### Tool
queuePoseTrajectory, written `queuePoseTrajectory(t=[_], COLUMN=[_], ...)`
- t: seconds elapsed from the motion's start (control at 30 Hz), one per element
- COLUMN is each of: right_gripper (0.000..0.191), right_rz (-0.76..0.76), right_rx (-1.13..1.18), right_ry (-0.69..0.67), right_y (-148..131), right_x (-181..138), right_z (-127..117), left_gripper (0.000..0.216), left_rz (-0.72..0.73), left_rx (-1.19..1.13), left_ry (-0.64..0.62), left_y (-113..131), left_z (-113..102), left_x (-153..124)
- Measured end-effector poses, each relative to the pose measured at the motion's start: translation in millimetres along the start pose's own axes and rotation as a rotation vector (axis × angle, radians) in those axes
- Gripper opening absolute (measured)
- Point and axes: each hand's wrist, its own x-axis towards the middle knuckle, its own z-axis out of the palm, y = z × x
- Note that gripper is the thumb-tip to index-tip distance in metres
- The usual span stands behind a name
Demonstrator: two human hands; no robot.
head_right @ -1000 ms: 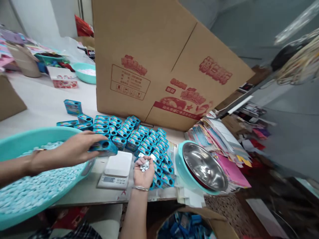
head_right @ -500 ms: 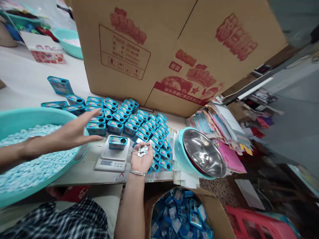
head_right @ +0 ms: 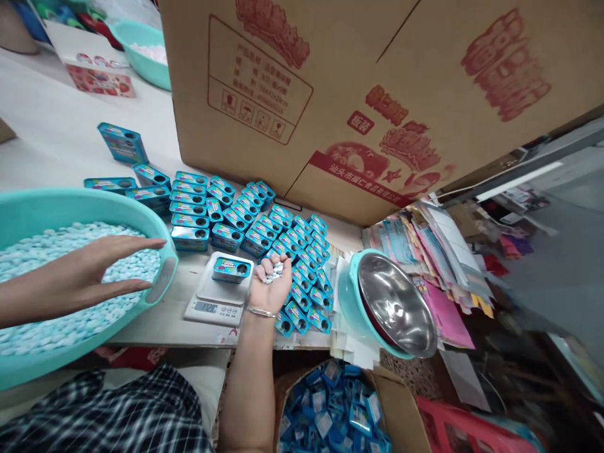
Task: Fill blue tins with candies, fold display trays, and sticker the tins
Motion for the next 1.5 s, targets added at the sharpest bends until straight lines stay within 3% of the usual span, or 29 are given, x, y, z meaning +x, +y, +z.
queuePoseTrajectory(t=[0.17,0.37,0.53,0.73,0.83,0.97,1.07,1.2,1.33,1.43,1.5], right_gripper=[0.017,0.02,0.022,0.021,0.019,0.018,0.021,0.024,0.023,0.023,0.022], right_rz=[-0.054,-0.134,-0.135,-0.156,-0.184,-0.04,0.092,0.204,0.191,0.223,0.333], right_rx=[-0.099,-0.223,-0.138,-0.08,-0.097,0.008,0.037,0.006,-0.106,-0.115,-0.11], right_ry=[-0.016,0.033,0.067,0.128,0.19,0.287,0.222,0.087,0.008,0.009,0.004], right_y=[6,18,17,9,11,29,61,125,188,220,234], right_x=[5,6,4,2,-5,-18,-27,-37,-50,-57,-57], right_z=[5,19,24,5,-9,-9,14,63,94,96,93], left_gripper=[0.059,0.058,0.055,0.034,0.04,0.04,0.041,0.035,0.034,0.036,0.032], left_rz=[0.092,0.183,0.145,0.035,0.04,0.258,0.343,0.291,0.192,0.206,0.233], left_rx=[-0.062,-0.076,0.022,-0.028,-0.122,-0.045,0.103,0.378,0.619,0.732,0.793], left_ry=[-0.05,-0.119,-0.208,-0.196,-0.08,0.047,0.076,0.145,0.006,-0.117,-0.148], left_y=[18,55,73,66,69,80,75,46,16,7,9], left_z=[13,44,68,81,68,23,-24,-76,-93,-91,-89], left_x=[27,75,101,100,98,97,85,53,16,-2,-9])
